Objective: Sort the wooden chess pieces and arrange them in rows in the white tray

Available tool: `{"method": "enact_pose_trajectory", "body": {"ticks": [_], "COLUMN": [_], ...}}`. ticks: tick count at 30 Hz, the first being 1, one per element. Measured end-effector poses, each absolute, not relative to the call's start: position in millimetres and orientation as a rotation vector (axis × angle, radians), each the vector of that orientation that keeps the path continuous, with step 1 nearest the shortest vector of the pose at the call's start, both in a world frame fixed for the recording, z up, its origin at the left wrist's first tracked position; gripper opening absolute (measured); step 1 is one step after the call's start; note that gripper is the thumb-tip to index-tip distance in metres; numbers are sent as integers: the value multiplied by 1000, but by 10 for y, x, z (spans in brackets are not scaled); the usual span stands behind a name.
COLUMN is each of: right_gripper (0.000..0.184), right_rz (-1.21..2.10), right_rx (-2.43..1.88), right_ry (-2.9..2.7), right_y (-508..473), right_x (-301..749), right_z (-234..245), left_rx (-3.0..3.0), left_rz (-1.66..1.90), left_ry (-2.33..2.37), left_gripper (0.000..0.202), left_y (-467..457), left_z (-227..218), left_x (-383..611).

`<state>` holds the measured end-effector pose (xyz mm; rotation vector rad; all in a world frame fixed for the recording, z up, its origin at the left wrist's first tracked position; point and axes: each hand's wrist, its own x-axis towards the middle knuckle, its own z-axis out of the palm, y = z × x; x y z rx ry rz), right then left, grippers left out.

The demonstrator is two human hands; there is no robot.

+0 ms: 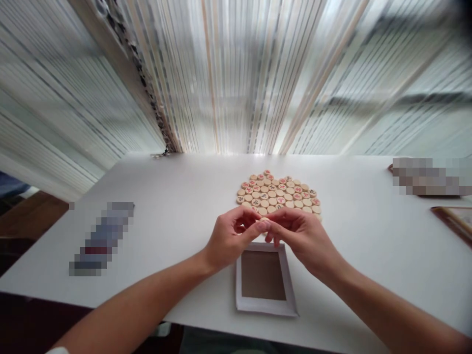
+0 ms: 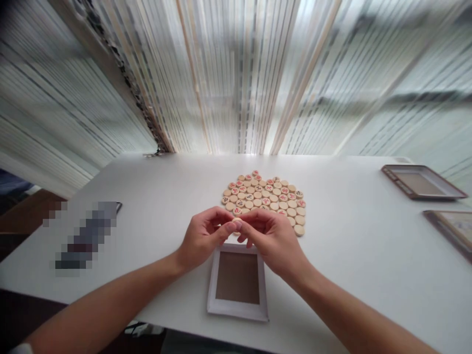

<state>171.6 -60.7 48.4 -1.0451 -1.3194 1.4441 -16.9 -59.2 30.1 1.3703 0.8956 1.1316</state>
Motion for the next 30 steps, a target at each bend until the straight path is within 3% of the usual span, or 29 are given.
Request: {"method": "enact_pose_trajectory", "body": {"ticks": [10, 16, 30], "right_gripper": [19, 18, 14], "right_rz": [1243, 1066, 1198], "right_rx": [-1067, -1138, -1063], "right_ry": [-1453, -1506, -1426], "right_y": [-668, -712, -722], "right_x": [1775, 1864, 1772], "right_z": [280, 203, 251], "left_rx": [1466, 1612, 1660], "left_rz": [1251, 1308, 1171], "left_ry": [959, 925, 941], "left_gripper": [22, 14, 11], "left_y": [-639, -649, -613], "left_z": [255, 257, 293], "left_x": [-175, -163, -204]}}
